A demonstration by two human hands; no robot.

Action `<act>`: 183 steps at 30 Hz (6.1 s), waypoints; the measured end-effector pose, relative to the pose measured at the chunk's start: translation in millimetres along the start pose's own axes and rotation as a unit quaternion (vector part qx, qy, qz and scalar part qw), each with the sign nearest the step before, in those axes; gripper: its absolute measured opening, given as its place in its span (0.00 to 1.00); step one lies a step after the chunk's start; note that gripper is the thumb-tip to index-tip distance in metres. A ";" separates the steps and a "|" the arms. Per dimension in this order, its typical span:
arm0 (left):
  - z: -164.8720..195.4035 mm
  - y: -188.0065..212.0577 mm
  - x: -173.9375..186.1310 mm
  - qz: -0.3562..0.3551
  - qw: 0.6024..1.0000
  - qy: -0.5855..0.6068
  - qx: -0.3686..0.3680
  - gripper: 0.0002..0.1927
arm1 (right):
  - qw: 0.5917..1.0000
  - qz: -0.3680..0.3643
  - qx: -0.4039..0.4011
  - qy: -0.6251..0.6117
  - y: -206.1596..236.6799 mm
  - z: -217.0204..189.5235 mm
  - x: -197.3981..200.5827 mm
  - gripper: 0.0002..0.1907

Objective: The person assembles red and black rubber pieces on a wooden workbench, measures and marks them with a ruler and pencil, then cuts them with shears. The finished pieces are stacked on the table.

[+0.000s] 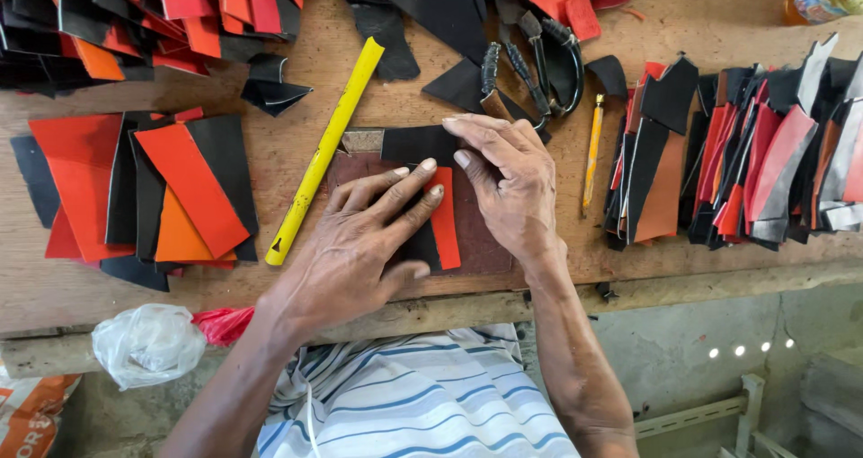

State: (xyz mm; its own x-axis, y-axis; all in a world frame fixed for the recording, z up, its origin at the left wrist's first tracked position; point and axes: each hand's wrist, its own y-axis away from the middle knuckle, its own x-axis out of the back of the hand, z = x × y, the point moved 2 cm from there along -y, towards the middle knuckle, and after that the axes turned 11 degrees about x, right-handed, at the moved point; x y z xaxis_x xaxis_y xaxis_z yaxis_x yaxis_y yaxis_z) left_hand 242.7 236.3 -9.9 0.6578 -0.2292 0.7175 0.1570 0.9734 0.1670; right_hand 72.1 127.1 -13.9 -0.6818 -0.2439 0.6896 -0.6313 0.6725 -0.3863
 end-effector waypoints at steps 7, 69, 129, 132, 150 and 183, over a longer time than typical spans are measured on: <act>2.5 -0.8 0.9 -0.004 1.000 -0.001 -0.001 0.48 | 1.000 -0.003 -0.016 -0.020 1.6 0.5 1.9 0.27; 17.7 -3.1 21.4 0.026 0.999 0.028 0.013 0.46 | 0.949 0.176 0.118 0.235 -151.5 30.9 4.5 0.13; 20.5 -9.5 25.2 0.025 0.999 0.021 0.005 0.46 | 0.963 0.189 -0.183 0.056 -176.5 78.6 57.3 0.22; 20.8 -6.2 27.3 0.011 0.999 0.033 0.014 0.47 | 0.970 0.141 -0.178 -0.084 -180.1 61.0 72.2 0.17; 20.4 2.7 22.3 -0.016 1.000 0.009 0.021 0.48 | 0.915 0.105 0.282 0.270 -177.0 32.0 101.0 0.07; 22.4 -69.9 57.9 0.204 0.921 0.323 0.074 0.17 | 0.987 0.087 -0.114 -0.070 -111.8 46.1 74.8 0.14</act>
State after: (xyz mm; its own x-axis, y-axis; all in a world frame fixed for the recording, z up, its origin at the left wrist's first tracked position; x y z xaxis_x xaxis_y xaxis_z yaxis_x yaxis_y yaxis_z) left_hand 253.3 155.1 35.2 0.9487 0.2483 0.1958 -0.2708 0.9577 0.0974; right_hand 74.6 1.5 52.7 -0.8272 -0.1945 0.5272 -0.4114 0.8488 -0.3323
